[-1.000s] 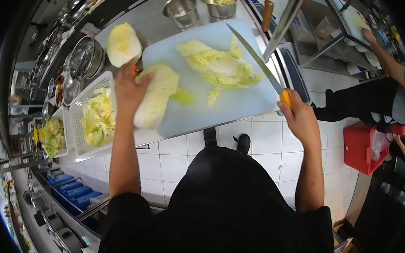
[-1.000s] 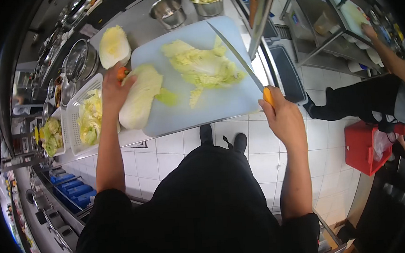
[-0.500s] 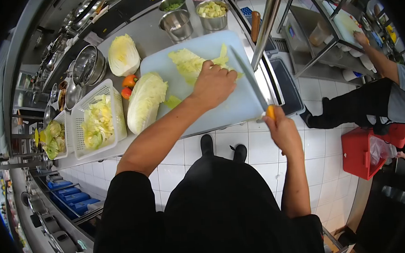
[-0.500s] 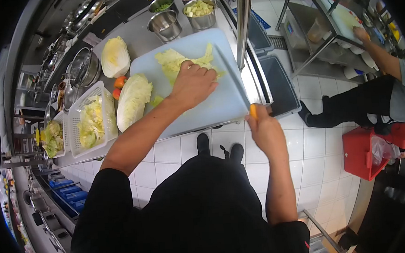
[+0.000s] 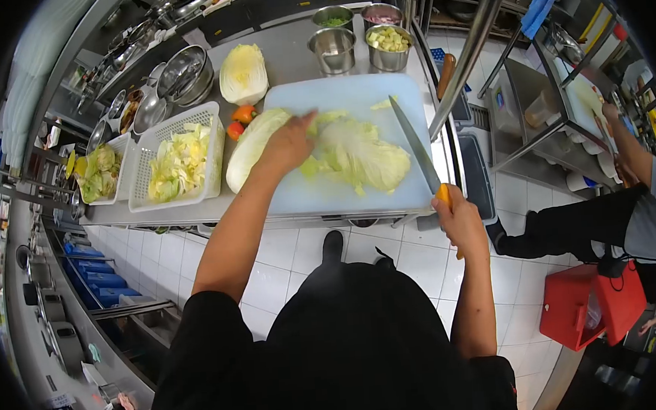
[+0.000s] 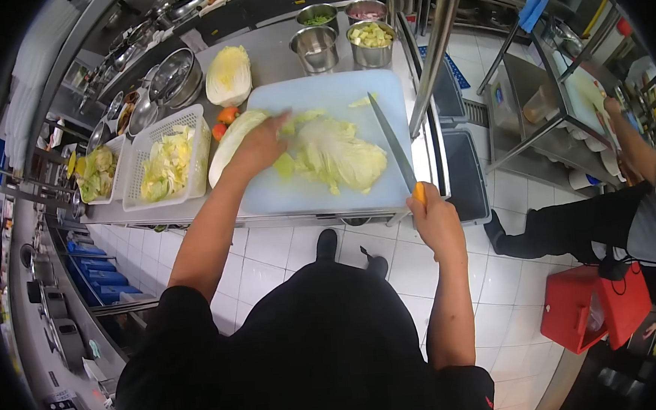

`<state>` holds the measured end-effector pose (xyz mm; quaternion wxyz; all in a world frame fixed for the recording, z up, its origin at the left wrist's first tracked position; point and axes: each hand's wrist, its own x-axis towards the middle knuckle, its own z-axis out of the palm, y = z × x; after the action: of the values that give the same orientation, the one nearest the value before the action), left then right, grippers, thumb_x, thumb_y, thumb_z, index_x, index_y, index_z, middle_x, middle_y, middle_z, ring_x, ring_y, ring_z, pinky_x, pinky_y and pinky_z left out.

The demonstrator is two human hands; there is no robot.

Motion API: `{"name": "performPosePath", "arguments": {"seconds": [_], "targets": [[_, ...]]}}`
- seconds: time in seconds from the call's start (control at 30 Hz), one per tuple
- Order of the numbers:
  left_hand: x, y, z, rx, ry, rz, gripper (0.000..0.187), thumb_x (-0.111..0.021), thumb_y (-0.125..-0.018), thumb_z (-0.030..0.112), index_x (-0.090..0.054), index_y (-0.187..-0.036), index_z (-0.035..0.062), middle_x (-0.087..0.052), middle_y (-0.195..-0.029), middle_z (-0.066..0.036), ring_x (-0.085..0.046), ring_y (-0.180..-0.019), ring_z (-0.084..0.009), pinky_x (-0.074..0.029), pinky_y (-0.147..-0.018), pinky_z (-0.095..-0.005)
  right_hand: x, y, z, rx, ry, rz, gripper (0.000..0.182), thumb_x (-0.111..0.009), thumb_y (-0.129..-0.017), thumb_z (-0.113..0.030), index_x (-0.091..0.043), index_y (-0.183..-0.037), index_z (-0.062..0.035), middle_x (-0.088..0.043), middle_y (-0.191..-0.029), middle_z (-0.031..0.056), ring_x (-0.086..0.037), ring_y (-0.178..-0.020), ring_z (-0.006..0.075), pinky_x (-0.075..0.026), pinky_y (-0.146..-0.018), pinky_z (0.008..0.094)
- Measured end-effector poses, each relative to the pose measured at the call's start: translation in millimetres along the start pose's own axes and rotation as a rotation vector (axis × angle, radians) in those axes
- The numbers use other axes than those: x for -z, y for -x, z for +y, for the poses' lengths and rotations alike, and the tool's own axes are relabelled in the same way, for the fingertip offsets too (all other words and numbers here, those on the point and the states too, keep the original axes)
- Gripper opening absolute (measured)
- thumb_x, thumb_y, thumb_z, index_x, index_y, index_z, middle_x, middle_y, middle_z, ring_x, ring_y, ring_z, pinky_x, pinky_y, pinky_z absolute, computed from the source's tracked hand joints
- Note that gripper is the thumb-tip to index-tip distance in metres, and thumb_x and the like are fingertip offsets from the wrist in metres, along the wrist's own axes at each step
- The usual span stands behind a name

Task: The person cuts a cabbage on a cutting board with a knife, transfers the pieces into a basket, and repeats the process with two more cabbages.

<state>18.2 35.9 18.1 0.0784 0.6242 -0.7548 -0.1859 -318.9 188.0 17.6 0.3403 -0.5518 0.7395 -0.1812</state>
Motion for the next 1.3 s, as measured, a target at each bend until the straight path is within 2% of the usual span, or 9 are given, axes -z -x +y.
{"name": "performPosePath", "arguments": {"seconds": [0.13, 0.23, 0.53, 0.67, 0.83, 1.07, 1.17, 1.27, 1.3], "targets": [[-3.4, 12.9, 28.5, -0.226, -0.434, -0.046, 0.075, -0.059, -0.086, 0.008, -0.039, -0.157, 0.0205, -0.033, -0.163, -0.017, -0.038, -0.147, -0.0319, -0.036, -0.117, -0.0476, 8.2, 13.6, 6.8, 0.026, -0.065, 0.034, 0.043, -0.058, -0.099, -0.031, -0.056, -0.133, -0.0041, -0.071, -0.090, 0.0263, -0.070, -0.081, 0.0446, -0.054, -0.070, 0.0511], [-38.8, -14.9, 24.4, -0.609, -0.625, 0.011, 0.075, -0.060, -0.084, 0.009, -0.040, -0.156, 0.0174, -0.040, -0.158, -0.015, -0.036, -0.146, -0.0352, -0.031, -0.119, -0.0515, -0.5, 10.1, 28.0, 0.107, -0.012, 0.066, 0.043, -0.058, -0.100, -0.031, -0.055, -0.134, -0.0045, -0.070, -0.089, 0.0267, -0.070, -0.080, 0.0444, -0.053, -0.069, 0.0510], [54.9, -50.5, 37.1, -0.346, 0.042, -0.302, 0.059, -0.073, -0.084, 0.026, -0.058, -0.136, 0.0047, -0.063, -0.132, -0.013, -0.057, -0.123, -0.0256, -0.045, -0.106, -0.0359, 22.5, 81.9, 33.8, 0.009, -0.074, 0.002, 0.042, -0.063, -0.097, -0.033, -0.057, -0.131, -0.0083, -0.069, -0.082, 0.0244, -0.068, -0.077, 0.0453, -0.052, -0.068, 0.0490], [85.1, -69.6, 8.4, -0.196, 0.593, -0.449, 0.073, -0.072, -0.088, 0.055, -0.055, -0.139, 0.0046, -0.066, -0.128, -0.006, -0.058, -0.116, -0.0153, -0.047, -0.096, -0.0344, 16.8, 95.5, 5.2, 0.164, 0.025, -0.319, 0.040, -0.064, -0.097, -0.034, -0.059, -0.127, -0.0087, -0.069, -0.082, 0.0245, -0.067, -0.081, 0.0457, -0.051, -0.071, 0.0505], [111.5, -64.5, 11.8, -0.050, 1.130, -0.527, 0.053, -0.053, -0.104, 0.046, -0.055, -0.137, 0.0037, -0.070, -0.111, -0.016, -0.071, -0.077, -0.0244, -0.059, -0.063, -0.0360, -31.3, 46.4, -54.0, 0.095, 0.154, -0.402, 0.039, -0.058, -0.099, -0.039, -0.059, -0.122, -0.0075, -0.069, -0.089, 0.0281, -0.067, -0.086, 0.0469, -0.050, -0.075, 0.0530], [96.1, -75.7, 6.1, -0.221, 0.696, -0.338, 0.067, -0.067, -0.096, 0.049, -0.053, -0.144, 0.0046, -0.068, -0.119, -0.016, -0.070, -0.092, -0.0275, -0.059, -0.074, -0.0382, 9.0, 60.3, -28.4, 0.065, 0.088, -0.126, 0.041, -0.059, -0.099, -0.035, -0.057, -0.123, -0.0024, -0.068, -0.087, 0.0287, -0.066, -0.083, 0.0477, -0.051, -0.072, 0.0511], [73.2, -59.4, 6.7, -0.335, 0.412, -0.106, 0.071, -0.072, -0.091, 0.047, -0.051, -0.148, 0.0116, -0.067, -0.124, -0.017, -0.067, -0.104, -0.0311, -0.056, -0.086, -0.0396, 26.4, 94.8, -11.0, -0.108, -0.111, -0.003, 0.036, -0.061, -0.099, -0.027, -0.059, -0.125, -0.0028, -0.056, -0.061, 0.0064, -0.053, -0.046, 0.0173, -0.044, -0.044, 0.0334], [19.6, -5.1, -8.1, -0.441, 0.100, 0.059, 0.069, -0.074, -0.089, 0.043, -0.051, -0.149, 0.0184, -0.064, -0.127, -0.019, -0.063, -0.113, -0.0361, -0.052, -0.096, -0.0418, 12.0, 89.0, 3.7, -0.027, -0.085, 0.139, 0.039, -0.062, -0.099, -0.032, -0.057, -0.127, -0.0055, -0.067, -0.077, 0.0256, -0.066, -0.074, 0.0473, -0.051, -0.064, 0.0487], [-1.6, 16.9, -11.7, -0.451, 0.035, 0.055, 0.068, -0.074, -0.088, 0.042, -0.052, -0.148, 0.0202, -0.063, -0.127, -0.019, -0.062, -0.114, -0.0379, -0.051, -0.098, -0.0432, 2.1, 82.1, 5.7, 0.084, -0.051, 0.190, 0.036, -0.061, -0.099, -0.031, -0.057, -0.125, -0.0063, -0.067, -0.078, 0.0262, -0.066, -0.075, 0.0473, -0.051, -0.066, 0.0505]]}}
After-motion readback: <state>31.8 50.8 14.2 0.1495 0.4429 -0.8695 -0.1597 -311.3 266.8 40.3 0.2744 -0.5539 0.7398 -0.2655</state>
